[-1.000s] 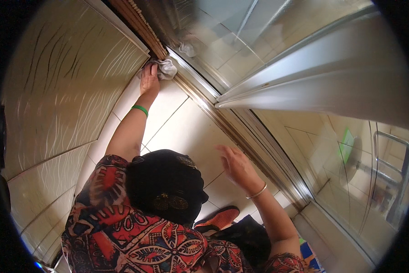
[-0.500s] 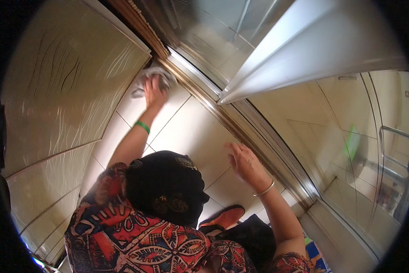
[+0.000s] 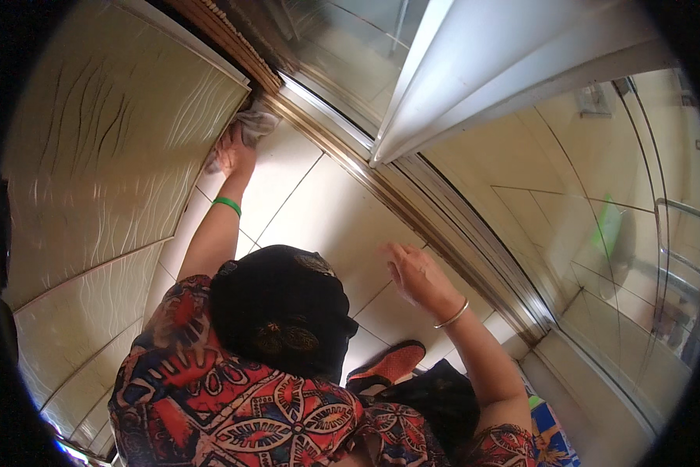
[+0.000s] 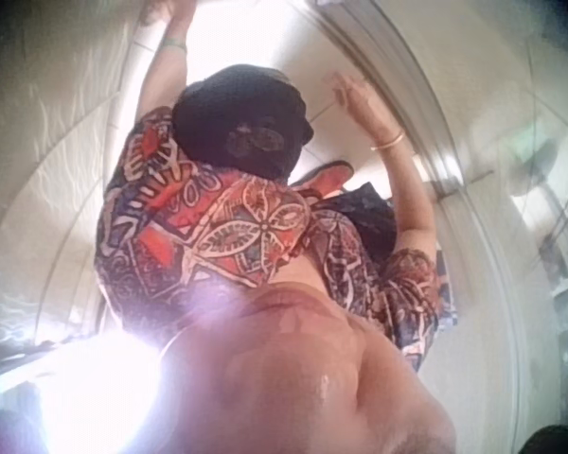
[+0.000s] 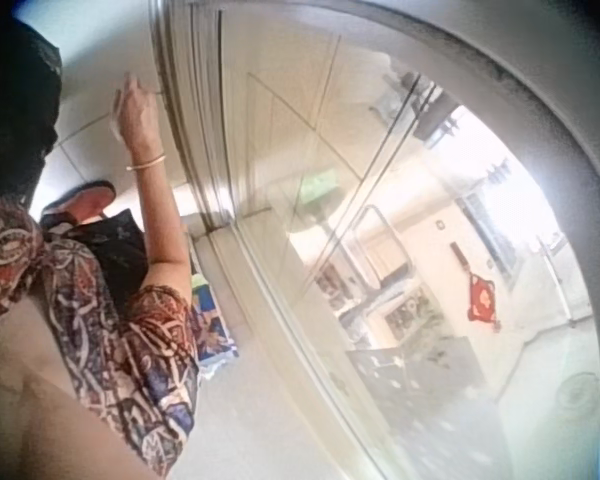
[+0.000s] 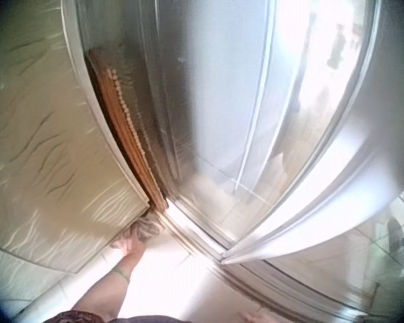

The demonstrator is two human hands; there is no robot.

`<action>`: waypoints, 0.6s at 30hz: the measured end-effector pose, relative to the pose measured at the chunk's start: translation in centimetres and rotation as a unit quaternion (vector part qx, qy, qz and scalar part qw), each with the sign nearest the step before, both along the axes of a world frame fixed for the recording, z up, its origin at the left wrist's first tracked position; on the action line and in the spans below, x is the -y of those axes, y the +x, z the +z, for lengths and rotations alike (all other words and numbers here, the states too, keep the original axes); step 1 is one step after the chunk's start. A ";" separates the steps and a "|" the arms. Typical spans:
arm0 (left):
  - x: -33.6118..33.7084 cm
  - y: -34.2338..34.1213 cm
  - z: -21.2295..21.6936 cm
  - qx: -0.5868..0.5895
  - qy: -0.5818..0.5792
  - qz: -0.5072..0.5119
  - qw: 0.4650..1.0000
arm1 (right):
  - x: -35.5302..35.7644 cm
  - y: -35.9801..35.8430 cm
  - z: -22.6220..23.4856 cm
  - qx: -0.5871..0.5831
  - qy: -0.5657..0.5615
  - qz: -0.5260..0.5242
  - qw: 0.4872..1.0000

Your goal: The person wipes a glass door with a cloth, rinses the cloth at the sink, and continues wiping the door and its frame. The person handles the cloth and the door frame while cleaning.

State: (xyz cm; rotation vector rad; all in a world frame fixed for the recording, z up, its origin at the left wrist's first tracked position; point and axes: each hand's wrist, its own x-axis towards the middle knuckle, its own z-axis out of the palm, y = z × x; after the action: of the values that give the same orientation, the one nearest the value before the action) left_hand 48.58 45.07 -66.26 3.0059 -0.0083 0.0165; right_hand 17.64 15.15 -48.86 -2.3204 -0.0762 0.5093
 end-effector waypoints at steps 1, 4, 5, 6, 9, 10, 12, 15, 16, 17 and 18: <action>0.1 1.1 0.0 -0.008 0.024 0.020 0.999 | 0.1 0.4 0.1 0.002 0.000 -0.020 1.000; -0.3 2.6 -0.1 -0.054 -0.014 0.071 0.996 | 0.0 1.2 0.9 -0.004 0.003 -0.048 0.999; -0.4 3.1 -0.7 -0.053 -0.021 0.070 0.996 | 0.1 1.2 1.1 -0.008 0.003 -0.044 0.999; -0.6 3.3 -1.4 -0.052 -0.027 0.069 0.996 | 0.1 1.2 1.2 -0.011 0.003 -0.040 0.999; 1.7 1.5 -3.1 -0.002 0.035 -0.026 0.999 | -0.2 0.8 0.3 -0.008 -0.016 -0.040 0.999; 3.3 0.0 -3.3 0.003 0.045 -0.104 0.994 | -0.5 0.8 0.2 -0.016 -0.005 -0.034 0.999; 7.5 -1.3 -0.1 -0.030 -0.051 -0.066 0.996 | -1.1 0.9 -0.4 -0.029 0.012 -0.035 0.999; 7.1 -2.2 0.4 0.008 -0.104 -0.089 0.991 | -2.1 0.9 -2.1 -0.017 -0.023 -0.026 0.999; 7.1 -2.7 0.4 0.002 -0.093 -0.110 0.990 | -2.3 1.1 -2.8 0.004 -0.022 -0.057 0.998; 7.1 -3.6 0.3 -0.003 -0.080 -0.135 0.988 | -2.6 1.3 -3.4 0.025 -0.018 -0.091 0.995; 7.1 -4.9 0.2 -0.010 -0.065 -0.161 0.985 | -3.0 1.5 -4.2 0.046 -0.014 -0.127 0.991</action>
State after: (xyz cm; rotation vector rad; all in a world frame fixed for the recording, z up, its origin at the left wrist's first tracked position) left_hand 43.72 37.99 -66.06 2.8357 -0.4714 -0.0447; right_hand 19.15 18.19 -53.06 -2.3357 0.1827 0.2772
